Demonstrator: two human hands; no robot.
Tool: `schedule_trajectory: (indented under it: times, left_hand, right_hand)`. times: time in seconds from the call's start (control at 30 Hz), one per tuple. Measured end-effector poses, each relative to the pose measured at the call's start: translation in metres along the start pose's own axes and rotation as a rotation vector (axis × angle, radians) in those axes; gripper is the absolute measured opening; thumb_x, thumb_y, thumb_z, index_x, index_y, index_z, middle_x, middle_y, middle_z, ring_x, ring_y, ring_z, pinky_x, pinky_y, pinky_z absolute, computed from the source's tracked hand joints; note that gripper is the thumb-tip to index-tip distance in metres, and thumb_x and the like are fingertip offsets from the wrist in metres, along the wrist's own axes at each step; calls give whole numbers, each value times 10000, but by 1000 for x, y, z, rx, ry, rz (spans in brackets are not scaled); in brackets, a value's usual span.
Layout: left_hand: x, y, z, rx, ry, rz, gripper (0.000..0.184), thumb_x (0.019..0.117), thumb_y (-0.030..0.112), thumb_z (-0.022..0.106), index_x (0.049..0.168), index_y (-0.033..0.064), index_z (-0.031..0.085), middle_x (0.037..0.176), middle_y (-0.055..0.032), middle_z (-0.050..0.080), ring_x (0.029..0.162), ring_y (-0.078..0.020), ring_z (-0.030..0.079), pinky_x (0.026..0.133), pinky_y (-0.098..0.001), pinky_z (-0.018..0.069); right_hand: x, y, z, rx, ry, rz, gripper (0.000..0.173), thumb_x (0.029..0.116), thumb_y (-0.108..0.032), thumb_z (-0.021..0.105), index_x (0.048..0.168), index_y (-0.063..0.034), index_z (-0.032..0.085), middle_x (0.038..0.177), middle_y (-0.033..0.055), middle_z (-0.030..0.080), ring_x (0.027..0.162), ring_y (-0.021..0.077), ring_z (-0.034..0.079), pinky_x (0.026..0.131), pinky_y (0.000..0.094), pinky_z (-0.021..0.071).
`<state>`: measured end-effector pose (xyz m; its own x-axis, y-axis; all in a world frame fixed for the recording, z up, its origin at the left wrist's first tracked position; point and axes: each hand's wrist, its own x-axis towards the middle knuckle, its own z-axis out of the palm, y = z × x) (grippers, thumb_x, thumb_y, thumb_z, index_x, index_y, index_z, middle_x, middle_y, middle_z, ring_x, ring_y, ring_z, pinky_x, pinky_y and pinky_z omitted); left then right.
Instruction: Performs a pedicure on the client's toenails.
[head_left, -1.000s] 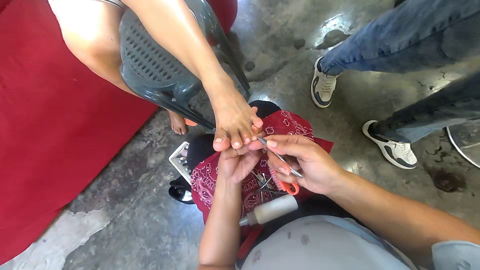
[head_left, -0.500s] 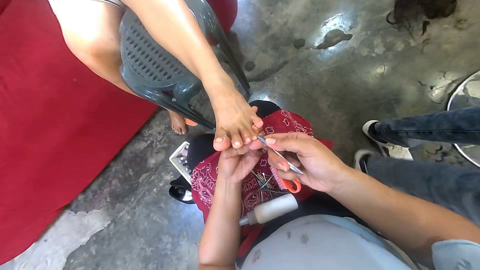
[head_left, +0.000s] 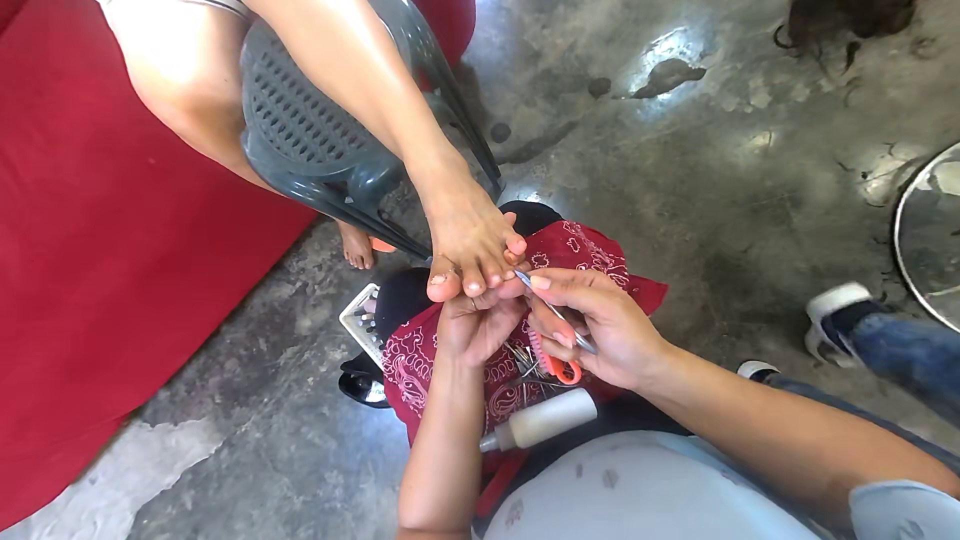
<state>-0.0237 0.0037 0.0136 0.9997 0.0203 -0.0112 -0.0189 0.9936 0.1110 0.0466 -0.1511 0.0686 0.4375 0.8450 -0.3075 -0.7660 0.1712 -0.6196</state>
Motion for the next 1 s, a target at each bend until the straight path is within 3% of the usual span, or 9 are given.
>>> schedule_trajectory:
  times: [0.27, 0.47, 0.6, 0.73, 0.93, 1.0]
  left_hand:
    - [1, 0, 0, -13, -1, -9, 322, 883, 84, 730, 1184, 46, 623, 1025, -72, 678, 965, -174, 677, 895, -311, 555]
    - [1, -1, 1, -16, 2, 2, 362, 889, 81, 721, 1230, 36, 609, 1041, -76, 678, 966, -173, 677, 896, -313, 557]
    - [1, -1, 2, 15, 8, 5, 343, 875, 92, 741, 1196, 36, 634, 1022, -75, 689, 950, -177, 686, 889, -326, 564]
    - [2, -1, 2, 0, -8, -5, 433, 880, 84, 734, 1283, 37, 582, 1058, -77, 674, 960, -174, 679, 896, -312, 561]
    - [1, -1, 0, 14, 2, 0, 437, 871, 67, 733, 1282, 37, 587, 1045, -78, 681, 974, -184, 682, 923, -331, 554]
    - [1, -1, 0, 37, -4, 9, 412, 881, 85, 726, 1271, 36, 601, 1050, -77, 688, 986, -186, 686, 932, -347, 557]
  right_hand:
    - [1, 3, 1, 21, 13, -21, 350, 1087, -191, 388, 1078, -17, 691, 586, -23, 511, 449, 10, 457, 430, 139, 406]
    - [2, 4, 1, 27, 17, -40, 346, 1088, -185, 388, 1045, -21, 690, 577, -19, 508, 444, 18, 461, 427, 147, 412]
    - [2, 3, 2, 15, 40, -39, 346, 1088, -197, 388, 983, -42, 679, 576, -24, 500, 441, 15, 453, 425, 145, 406]
    - [1, 2, -1, 31, 5, -19, 367, 1089, -203, 375, 1073, -22, 693, 592, -22, 509, 447, 10, 459, 425, 138, 409]
    - [-5, -12, -5, -25, -41, 94, 352, 1086, -198, 385, 1161, -31, 686, 630, -9, 544, 457, -1, 461, 428, 124, 397]
    - [-5, -18, -3, -54, -27, 126, 346, 1083, -184, 382, 1129, -21, 683, 630, -4, 554, 452, -2, 464, 422, 122, 394]
